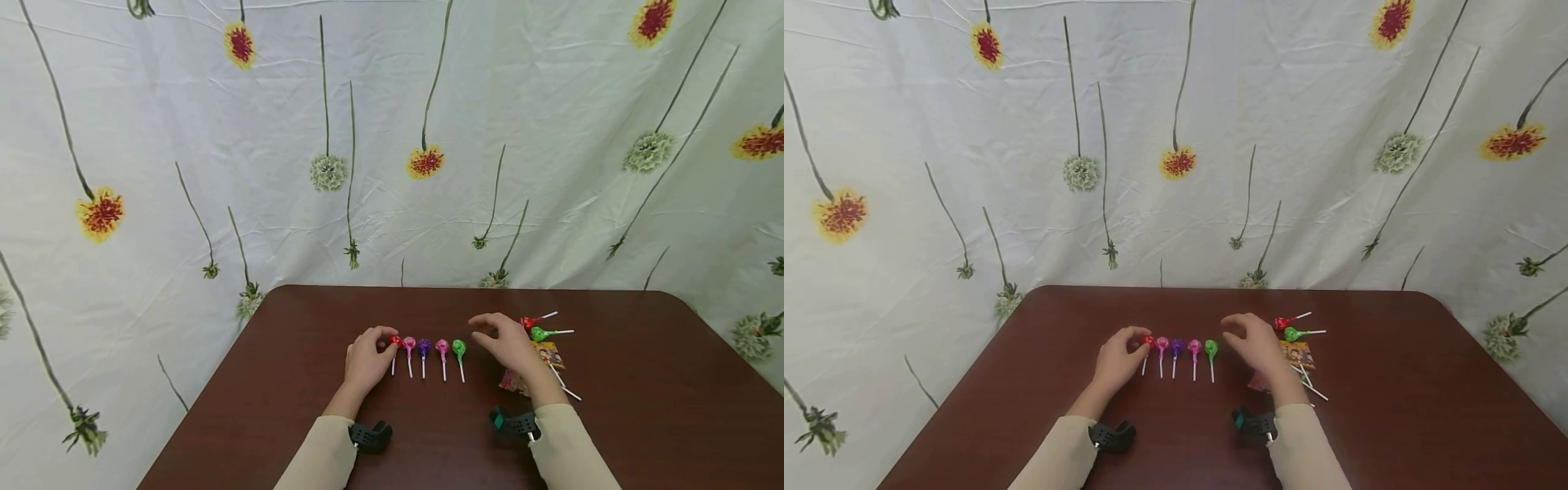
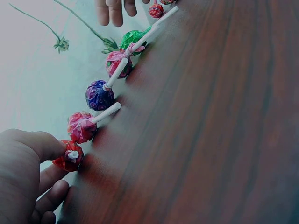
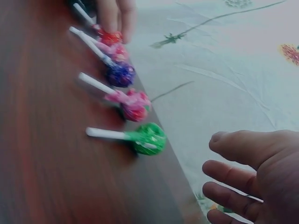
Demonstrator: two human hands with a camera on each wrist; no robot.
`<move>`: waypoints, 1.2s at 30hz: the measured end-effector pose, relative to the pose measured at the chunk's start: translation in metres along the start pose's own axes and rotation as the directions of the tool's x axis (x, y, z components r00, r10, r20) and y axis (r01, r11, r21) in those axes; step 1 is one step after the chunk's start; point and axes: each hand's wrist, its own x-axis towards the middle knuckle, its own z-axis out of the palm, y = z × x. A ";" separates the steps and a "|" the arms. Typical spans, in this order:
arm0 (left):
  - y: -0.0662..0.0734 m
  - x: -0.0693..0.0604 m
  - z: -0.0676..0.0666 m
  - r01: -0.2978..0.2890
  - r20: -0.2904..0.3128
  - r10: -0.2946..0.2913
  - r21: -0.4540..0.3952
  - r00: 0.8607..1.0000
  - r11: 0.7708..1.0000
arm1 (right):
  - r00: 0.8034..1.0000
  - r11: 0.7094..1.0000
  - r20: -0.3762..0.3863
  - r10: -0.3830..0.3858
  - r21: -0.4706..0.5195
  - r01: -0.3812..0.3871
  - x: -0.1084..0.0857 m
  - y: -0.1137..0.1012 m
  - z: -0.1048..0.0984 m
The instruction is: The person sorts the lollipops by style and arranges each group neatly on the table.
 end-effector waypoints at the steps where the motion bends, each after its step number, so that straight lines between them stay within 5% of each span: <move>1: 0.000 0.000 0.000 0.000 -0.001 0.000 0.000 1.000 1.000 | 1.000 1.000 0.006 -0.001 -0.002 0.001 0.000 0.001 -0.002; 36: 0.001 0.000 -0.001 0.006 0.005 -0.006 0.003 1.000 1.000 | 0.975 0.996 0.206 0.077 -0.051 -0.068 -0.018 0.036 -0.045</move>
